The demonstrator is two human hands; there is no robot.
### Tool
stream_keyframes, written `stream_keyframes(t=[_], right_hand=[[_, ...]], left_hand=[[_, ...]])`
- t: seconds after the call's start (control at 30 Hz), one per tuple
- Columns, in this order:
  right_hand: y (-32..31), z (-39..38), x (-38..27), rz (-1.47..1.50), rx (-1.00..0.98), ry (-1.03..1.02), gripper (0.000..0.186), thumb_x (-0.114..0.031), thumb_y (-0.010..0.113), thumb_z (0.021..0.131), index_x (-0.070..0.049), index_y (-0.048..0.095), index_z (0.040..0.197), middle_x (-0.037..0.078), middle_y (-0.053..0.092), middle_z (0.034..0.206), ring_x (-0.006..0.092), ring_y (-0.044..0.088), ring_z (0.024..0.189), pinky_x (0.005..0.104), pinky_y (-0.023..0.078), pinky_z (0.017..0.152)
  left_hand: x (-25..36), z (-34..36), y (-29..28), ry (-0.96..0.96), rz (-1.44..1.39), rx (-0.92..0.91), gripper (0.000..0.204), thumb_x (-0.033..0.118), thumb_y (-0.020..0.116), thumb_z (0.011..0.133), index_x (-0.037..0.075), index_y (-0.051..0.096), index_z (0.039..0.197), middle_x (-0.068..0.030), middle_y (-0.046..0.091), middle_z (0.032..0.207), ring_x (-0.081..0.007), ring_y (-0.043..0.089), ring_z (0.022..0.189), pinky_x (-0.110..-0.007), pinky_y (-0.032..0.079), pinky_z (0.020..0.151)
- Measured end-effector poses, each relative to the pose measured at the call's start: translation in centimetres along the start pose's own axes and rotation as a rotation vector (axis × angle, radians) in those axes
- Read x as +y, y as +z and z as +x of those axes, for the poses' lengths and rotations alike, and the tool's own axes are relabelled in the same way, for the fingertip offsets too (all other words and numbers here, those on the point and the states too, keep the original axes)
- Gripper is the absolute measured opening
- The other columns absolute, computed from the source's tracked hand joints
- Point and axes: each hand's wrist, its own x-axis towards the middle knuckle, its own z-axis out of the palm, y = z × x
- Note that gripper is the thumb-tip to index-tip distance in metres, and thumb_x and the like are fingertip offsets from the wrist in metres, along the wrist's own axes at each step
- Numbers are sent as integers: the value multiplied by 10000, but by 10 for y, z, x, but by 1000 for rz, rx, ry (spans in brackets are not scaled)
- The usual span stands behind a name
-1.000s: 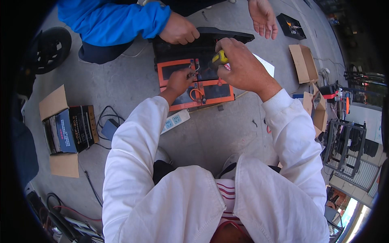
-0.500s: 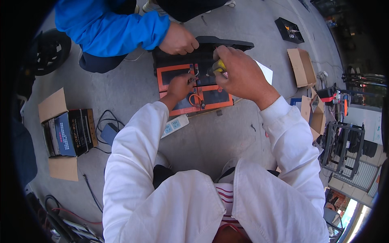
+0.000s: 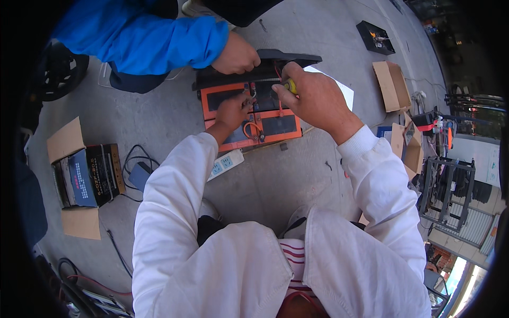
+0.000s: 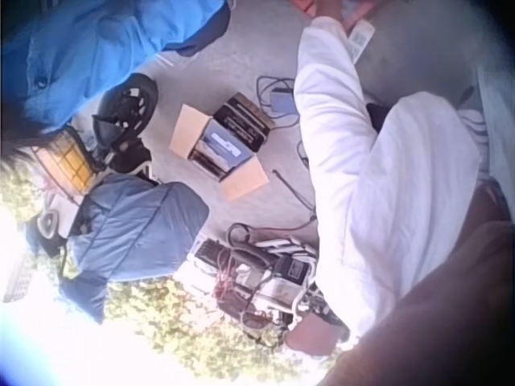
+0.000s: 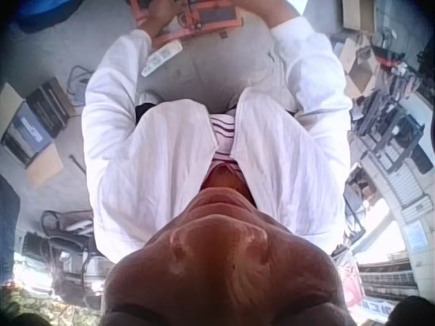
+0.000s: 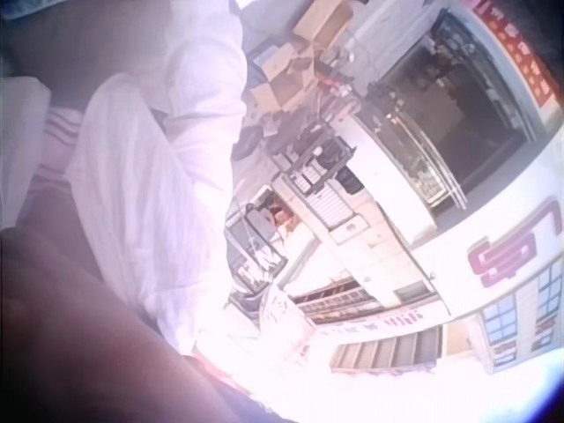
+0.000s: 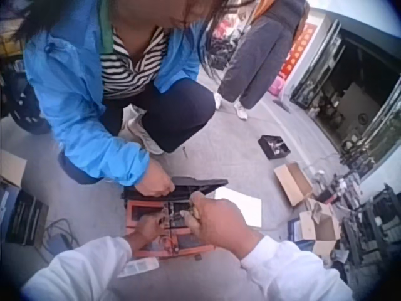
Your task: The person uses a screwdriver to tighten screws on an orange and black electronic device placed on the floor. Another person assists by holding a black plastic cover and handing over components.
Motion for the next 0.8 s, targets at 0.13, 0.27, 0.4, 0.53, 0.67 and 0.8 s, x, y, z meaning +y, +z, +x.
stream_keyframes(t=[0.13, 0.27, 0.4, 0.53, 0.67, 0.8], right_hand=[[4, -3, 9, 43, 185, -178, 337, -263, 781, 936, -70, 581, 1127, 191, 714, 835, 397, 717, 776, 484, 559, 718], [-5, -1, -5, 22, -73, 111, 343, -232, 790, 913, -69, 581, 1131, 196, 715, 889, 390, 718, 844, 470, 559, 770], [5, -11, 9, 75, 104, -82, 351, -222, 793, 904, -64, 577, 1132, 198, 710, 909, 389, 715, 875, 474, 553, 782], [-18, 4, -19, 17, -283, 291, 357, -187, 783, 889, -56, 571, 1145, 202, 693, 936, 396, 701, 934, 489, 543, 821], [5, -11, 9, 42, 94, -123, 371, -295, 779, 940, -56, 587, 1149, 203, 700, 867, 396, 707, 828, 470, 553, 745], [-3, -8, -3, 41, -46, 27, 391, -386, 756, 989, -66, 601, 1150, 193, 730, 838, 363, 717, 726, 444, 559, 671]], left_hand=[[-2, 4, 5, 16, 38, 29, 244, 182, 780, 938, 74, 727, 1150, -165, 781, 1046, -364, 760, 928, -442, 596, 818], [-16, 7, 6, 62, 142, 35, 220, 211, 741, 975, 90, 715, 1157, -163, 778, 1036, -376, 746, 974, -474, 582, 839], [-13, 11, 10, 78, 121, 17, 209, 227, 721, 991, 102, 716, 1159, -157, 779, 1035, -378, 742, 981, -482, 576, 841], [-8, 6, 4, 63, 202, 48, 204, 233, 718, 990, 106, 727, 1150, -151, 780, 1036, -375, 743, 978, -481, 577, 836], [0, 7, 10, 73, 245, 50, 202, 240, 740, 973, 115, 742, 1132, -150, 782, 1047, -378, 745, 966, -467, 584, 815], [-11, 8, 12, 75, 234, 104, 205, 270, 757, 965, 123, 751, 1107, -139, 787, 1014, -363, 753, 933, -450, 585, 781]])
